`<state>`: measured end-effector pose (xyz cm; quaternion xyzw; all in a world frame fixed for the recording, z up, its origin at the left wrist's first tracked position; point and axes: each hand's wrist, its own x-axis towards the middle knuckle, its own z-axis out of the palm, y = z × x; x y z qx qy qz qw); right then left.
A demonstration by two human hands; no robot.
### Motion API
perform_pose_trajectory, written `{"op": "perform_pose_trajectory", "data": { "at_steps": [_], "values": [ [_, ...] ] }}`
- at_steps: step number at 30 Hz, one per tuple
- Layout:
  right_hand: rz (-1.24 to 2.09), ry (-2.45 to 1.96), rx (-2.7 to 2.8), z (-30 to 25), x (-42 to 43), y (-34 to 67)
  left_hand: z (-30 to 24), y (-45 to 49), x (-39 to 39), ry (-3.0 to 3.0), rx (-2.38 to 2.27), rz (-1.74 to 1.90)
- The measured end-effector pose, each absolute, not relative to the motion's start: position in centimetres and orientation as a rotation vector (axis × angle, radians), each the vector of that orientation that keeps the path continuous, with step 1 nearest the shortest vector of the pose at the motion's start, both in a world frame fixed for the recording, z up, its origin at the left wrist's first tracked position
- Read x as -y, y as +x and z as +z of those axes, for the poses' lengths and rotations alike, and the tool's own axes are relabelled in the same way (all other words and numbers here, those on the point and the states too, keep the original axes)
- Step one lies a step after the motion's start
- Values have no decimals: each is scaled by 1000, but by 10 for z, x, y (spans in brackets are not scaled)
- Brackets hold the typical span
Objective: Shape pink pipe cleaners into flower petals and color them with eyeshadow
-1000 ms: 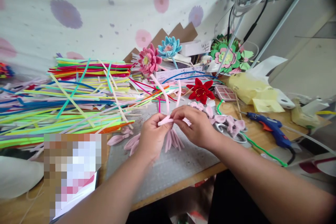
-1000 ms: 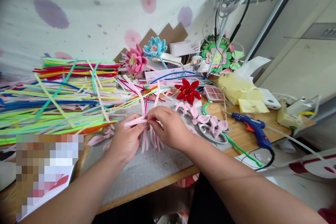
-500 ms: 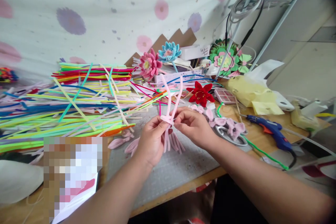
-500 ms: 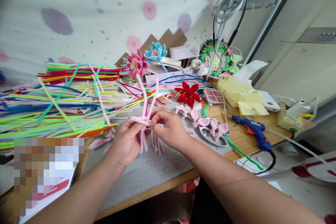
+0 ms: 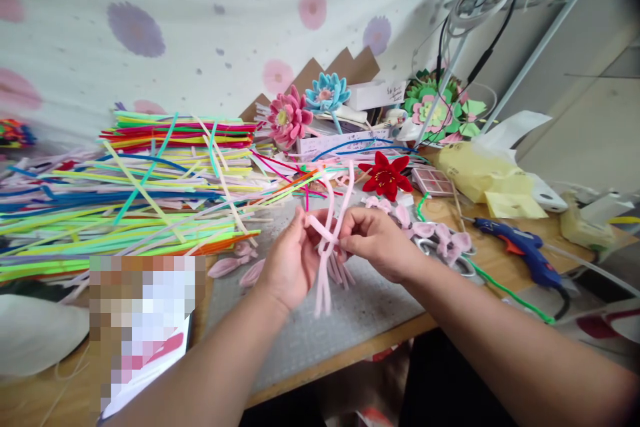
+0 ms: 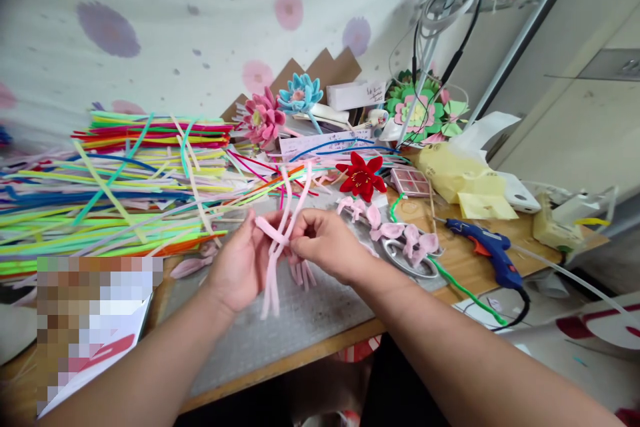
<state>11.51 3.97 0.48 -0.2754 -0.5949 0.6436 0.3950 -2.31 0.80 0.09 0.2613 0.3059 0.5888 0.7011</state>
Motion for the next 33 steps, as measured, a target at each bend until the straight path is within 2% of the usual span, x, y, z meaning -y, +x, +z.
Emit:
{"op": "perform_pose_trajectory", "data": {
  "at_steps": [4, 8, 14, 22, 29, 33],
  "values": [
    [1699, -756, 1539, 4, -38, 116, 1, -26, -10, 585, -664, 1170],
    [1588, -810, 1661, 1, -37, 118, 0, -27, -9, 545, -665, 1125],
    [1432, -864, 1738, 2, -32, 120, -1, -28, -11, 621, -759, 1287],
    [947, -1118, 2025, -10, -29, 139, 1, -35, -14, 547, -910, 1406],
    [1131, -1121, 1968, -15, -13, 142, 10, -40, -16, 510, -1019, 1571],
    [1202, -1091, 2064, -9, -9, 145, 11, -38, -14, 566, -1034, 1519]
  ]
}}
